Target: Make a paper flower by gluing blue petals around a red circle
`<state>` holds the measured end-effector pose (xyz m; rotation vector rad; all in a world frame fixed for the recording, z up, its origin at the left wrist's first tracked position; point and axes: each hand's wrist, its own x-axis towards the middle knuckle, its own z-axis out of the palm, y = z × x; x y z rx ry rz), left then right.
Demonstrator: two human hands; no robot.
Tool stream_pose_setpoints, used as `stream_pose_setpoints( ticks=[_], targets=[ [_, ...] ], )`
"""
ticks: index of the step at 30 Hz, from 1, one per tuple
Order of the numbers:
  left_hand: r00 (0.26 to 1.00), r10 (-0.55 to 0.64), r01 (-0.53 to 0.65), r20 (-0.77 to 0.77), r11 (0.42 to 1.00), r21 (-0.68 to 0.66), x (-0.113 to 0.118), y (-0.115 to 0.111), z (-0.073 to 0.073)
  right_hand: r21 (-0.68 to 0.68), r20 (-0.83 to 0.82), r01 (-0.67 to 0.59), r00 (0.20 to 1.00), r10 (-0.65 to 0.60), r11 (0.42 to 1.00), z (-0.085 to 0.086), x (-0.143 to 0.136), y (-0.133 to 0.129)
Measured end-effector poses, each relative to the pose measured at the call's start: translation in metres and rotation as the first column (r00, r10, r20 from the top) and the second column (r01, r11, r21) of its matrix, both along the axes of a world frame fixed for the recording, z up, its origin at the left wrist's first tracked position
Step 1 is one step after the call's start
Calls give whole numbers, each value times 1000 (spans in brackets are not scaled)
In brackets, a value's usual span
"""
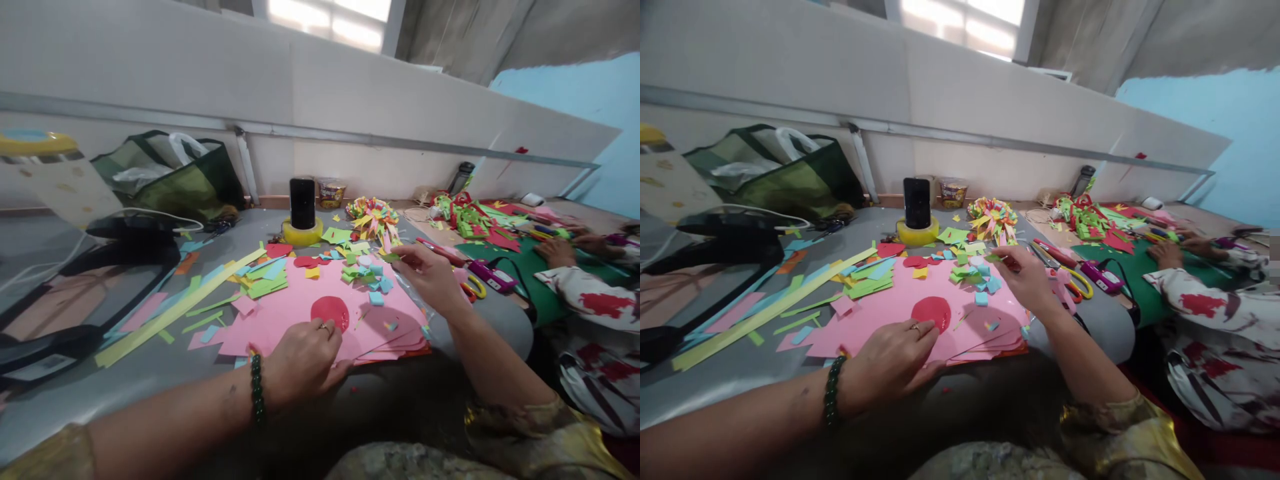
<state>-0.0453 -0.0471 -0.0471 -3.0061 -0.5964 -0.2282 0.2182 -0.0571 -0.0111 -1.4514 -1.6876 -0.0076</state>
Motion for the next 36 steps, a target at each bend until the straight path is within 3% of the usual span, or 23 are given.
stream_pose_setpoints(
  ticks=[6, 10, 15, 21, 24, 26, 36],
  targets=[
    [1000, 9, -10, -17, 1000, -10, 1, 1, 2, -60, 85, -114, 989, 119, 992, -18, 0, 7],
    [1000, 7, -7, -12, 1000, -17, 1, 0, 1, -166, 101, -197, 971, 216, 966, -19, 9, 4],
    [1000, 2, -2, -1, 1000, 3, 0, 1, 0, -252, 182, 10, 983, 37, 968, -11, 26, -1],
    [999, -11, 10, 44, 1000, 24, -1, 1, -2, -459, 370, 199, 929, -18, 866, -10, 8, -2],
    [999, -5, 4, 37, 1000, 23, 0, 0, -2, -470, 420, 371, 892, -167, 801, -13, -4, -1],
    [1000, -5, 4, 27, 1000, 16, 0, 0, -2, -466, 404, 415, 886, -229, 782, -14, -5, -3],
    [1000, -3, 3, 4, 1000, -3, 0, 1, 0, -309, 180, 315, 946, -270, 898, -11, 29, -22]
  ],
)
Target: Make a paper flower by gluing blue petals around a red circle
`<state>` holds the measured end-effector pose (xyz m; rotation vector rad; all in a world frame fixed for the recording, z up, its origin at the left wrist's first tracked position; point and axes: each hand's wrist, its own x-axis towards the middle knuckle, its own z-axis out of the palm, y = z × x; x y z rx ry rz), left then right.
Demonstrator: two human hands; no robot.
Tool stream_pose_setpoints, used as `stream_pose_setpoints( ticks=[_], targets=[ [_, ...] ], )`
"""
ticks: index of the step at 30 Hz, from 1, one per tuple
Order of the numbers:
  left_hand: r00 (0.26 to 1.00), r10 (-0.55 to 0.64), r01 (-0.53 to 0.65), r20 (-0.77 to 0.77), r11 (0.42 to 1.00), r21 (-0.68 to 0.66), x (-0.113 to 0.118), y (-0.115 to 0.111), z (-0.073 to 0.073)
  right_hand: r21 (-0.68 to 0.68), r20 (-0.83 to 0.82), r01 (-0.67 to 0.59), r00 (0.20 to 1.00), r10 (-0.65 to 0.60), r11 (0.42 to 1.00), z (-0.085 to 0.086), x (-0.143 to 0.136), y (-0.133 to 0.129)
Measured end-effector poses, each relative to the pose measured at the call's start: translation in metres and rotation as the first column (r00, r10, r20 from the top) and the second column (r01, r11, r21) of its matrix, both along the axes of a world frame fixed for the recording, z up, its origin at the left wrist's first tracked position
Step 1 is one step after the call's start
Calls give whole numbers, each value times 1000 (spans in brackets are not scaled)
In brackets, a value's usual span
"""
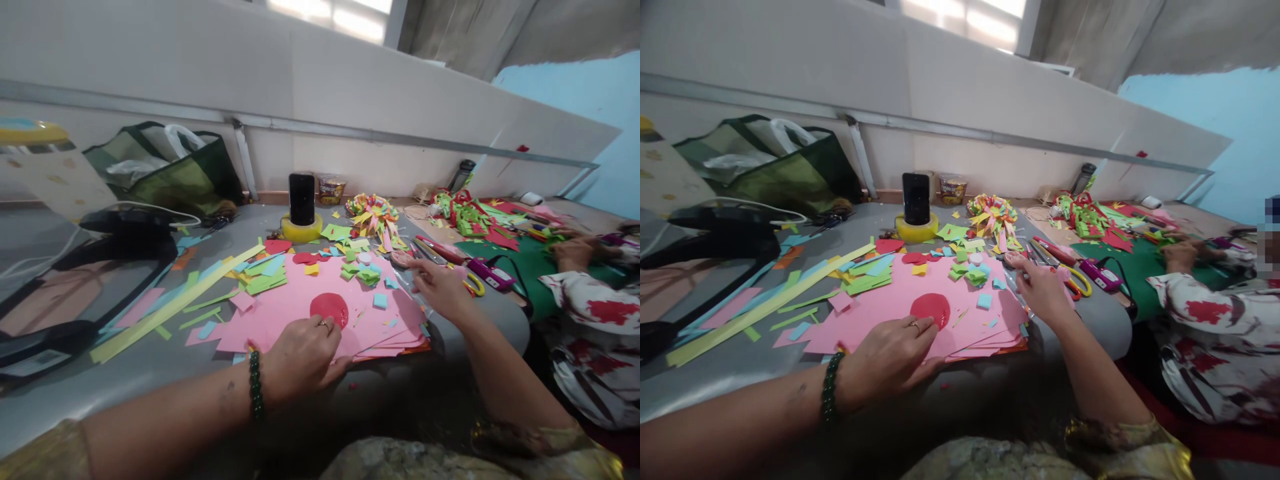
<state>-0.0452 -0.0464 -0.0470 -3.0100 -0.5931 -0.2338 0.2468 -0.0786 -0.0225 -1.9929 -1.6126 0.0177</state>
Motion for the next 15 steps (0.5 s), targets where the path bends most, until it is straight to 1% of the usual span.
stream_pose_setpoints(
  ticks=[3, 5, 7, 9, 12, 15],
  targets=[
    [1000, 3, -3, 0, 1000, -1, 0, 0, 0, 193, -3, -77, 997, 79, 978, 6, 0, 0],
    [1000, 4, -4, 6, 1000, 3, -1, -1, 0, 305, 15, -139, 990, 142, 942, 12, -5, 1],
    [1000, 5, -5, 15, 1000, 5, -1, -1, 0, 385, 11, -170, 984, 179, 907, 19, -11, 4],
    [1000, 4, -4, 19, 1000, 1, -1, -1, -1, 476, -7, -157, 983, 182, 865, 26, -16, 7],
    [1000, 8, -8, 18, 1000, -2, -1, -1, -1, 628, -73, -104, 979, 192, 771, 37, -19, 15],
    [1000, 10, -10, 15, 1000, 6, -1, -1, 0, 742, -199, -45, 938, 284, 669, 48, -16, 25]
  ],
)
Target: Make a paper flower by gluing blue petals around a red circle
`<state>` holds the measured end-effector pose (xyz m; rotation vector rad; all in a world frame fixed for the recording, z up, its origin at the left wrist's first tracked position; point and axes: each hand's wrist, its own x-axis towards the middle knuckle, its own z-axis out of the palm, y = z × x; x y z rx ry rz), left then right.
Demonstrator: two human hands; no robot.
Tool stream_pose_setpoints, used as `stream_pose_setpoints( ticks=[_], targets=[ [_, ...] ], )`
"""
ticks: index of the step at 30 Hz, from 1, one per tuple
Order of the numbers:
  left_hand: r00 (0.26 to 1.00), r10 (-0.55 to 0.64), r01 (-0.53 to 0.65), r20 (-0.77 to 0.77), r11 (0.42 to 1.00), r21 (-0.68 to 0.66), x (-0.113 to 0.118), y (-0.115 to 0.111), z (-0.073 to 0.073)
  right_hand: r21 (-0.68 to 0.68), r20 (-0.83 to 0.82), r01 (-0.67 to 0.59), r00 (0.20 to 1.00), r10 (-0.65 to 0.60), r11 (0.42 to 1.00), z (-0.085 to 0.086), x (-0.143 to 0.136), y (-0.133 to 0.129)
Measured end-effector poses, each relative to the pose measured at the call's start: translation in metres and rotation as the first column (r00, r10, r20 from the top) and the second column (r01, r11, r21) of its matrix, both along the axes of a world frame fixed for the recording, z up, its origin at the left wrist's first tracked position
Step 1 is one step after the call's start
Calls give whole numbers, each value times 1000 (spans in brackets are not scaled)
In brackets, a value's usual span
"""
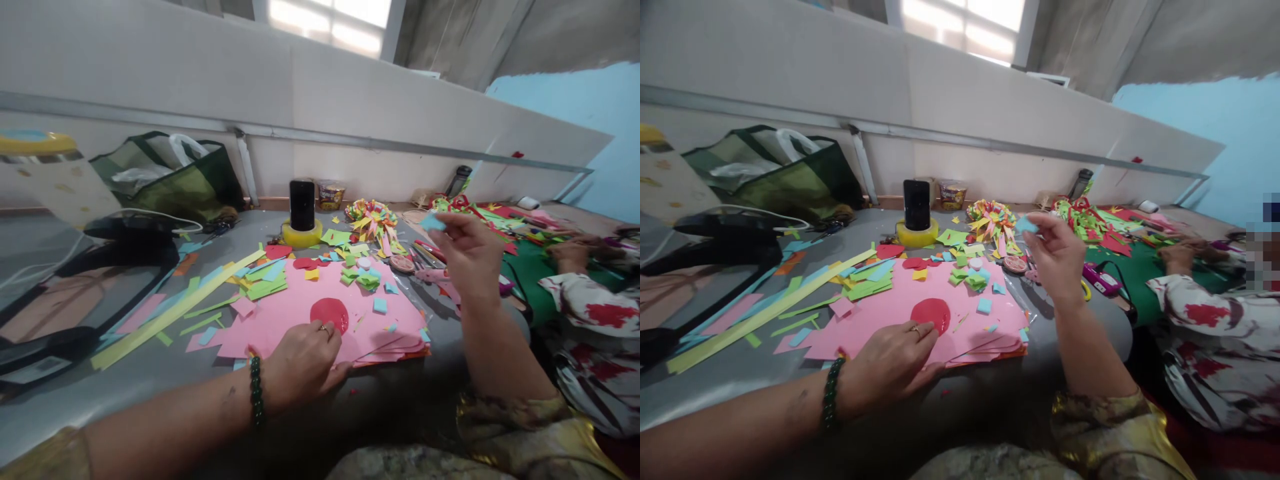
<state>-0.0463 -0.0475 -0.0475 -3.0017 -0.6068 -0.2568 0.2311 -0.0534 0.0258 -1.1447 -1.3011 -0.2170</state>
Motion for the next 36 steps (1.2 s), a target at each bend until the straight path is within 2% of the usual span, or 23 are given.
stream_pose_setpoints(
  ticks=[2, 5, 10, 16, 19, 24, 28, 32, 36],
  targets=[
    [1000, -2, 2, -12, 1000, -1, 1, 0, 1, 68, -113, -54, 992, 62, 996, 7, 3, 6],
    [999, 0, 0, -43, 1000, -12, 2, 0, 2, 70, -208, -137, 967, 149, 988, 18, 5, 8],
    [998, 9, -10, -57, 1000, -14, 2, 0, 3, 49, -298, -267, 916, 269, 962, 30, -11, -11],
    [1000, 7, -8, -29, 1000, -18, 1, 0, 0, -10, -289, -309, 911, 293, 951, 23, -24, -40],
    [1000, 0, 0, -14, 1000, -19, 1, 0, -1, -113, -278, -347, 911, 305, 931, 14, -26, -46],
    [1000, -6, 6, -1, 1000, -4, 1, 0, -1, -402, -253, -407, 910, 327, 820, -7, -43, -44],
    [1000, -3, 3, -4, 1000, -9, 2, 0, 0, -598, -255, -452, 890, 377, 662, -30, -62, -34],
    [1000, -14, 14, 18, 1000, -6, 1, -1, -1, -703, -315, -456, 888, 335, 546, -44, -72, -22],
    [1000, -21, 20, 23, 1000, 22, 0, -1, -4, -710, -406, -508, 861, 306, 488, -49, -75, -11]
  ],
)
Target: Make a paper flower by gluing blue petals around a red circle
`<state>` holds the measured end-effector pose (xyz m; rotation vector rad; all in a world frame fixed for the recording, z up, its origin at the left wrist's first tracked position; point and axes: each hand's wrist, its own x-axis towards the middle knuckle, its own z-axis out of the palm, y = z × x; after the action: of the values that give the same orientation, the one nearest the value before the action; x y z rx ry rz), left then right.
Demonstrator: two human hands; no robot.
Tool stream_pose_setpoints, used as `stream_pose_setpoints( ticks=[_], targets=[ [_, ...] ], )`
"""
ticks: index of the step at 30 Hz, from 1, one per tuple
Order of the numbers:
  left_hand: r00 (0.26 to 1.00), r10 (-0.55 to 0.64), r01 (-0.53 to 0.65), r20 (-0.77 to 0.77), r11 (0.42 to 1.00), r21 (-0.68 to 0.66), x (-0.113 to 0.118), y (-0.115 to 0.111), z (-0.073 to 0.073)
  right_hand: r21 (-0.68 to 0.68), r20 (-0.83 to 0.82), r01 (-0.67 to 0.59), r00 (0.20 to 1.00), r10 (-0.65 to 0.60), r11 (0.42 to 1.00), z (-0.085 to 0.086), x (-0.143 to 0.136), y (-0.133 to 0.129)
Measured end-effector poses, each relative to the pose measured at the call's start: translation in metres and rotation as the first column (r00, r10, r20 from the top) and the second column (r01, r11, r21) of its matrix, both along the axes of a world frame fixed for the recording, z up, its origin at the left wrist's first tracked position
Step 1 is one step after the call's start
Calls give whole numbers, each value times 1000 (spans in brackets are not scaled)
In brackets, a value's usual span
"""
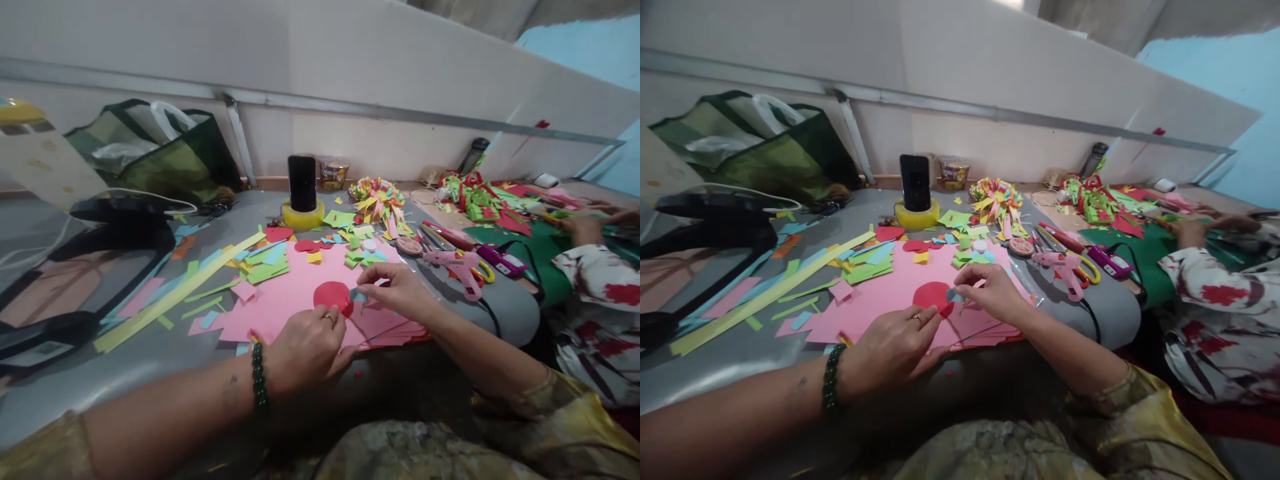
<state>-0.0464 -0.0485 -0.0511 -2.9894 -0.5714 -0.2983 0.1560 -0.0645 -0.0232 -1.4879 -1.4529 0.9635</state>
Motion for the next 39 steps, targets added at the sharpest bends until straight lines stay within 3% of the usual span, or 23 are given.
stream_pose_setpoints(
  ticks=[7, 12, 17, 23, 28, 39],
  targets=[
    [1000, -23, 22, 9, 997, 69, -1, 0, -2, -7, 63, -66, 996, 66, 998, -9, -6, 5],
    [999, -38, 35, 27, 995, 89, -1, 0, -2, 63, 221, -121, 970, 104, 991, -15, -4, 4],
    [1000, -25, 24, 11, 997, 76, -2, 1, -3, 215, 543, -213, 837, 65, 953, -16, 0, 3],
    [994, -53, 44, 93, 994, 101, -2, 1, -5, 304, 763, -475, 641, 87, 826, -10, 6, -4],
    [992, -57, 42, 108, 990, 134, -2, 1, -5, 275, 839, -552, 538, 84, 787, -11, 6, -7],
    [989, -67, 48, 130, 988, 147, -2, 2, -6, 199, 891, -615, 438, 120, 763, -10, 2, -4]
  ],
)
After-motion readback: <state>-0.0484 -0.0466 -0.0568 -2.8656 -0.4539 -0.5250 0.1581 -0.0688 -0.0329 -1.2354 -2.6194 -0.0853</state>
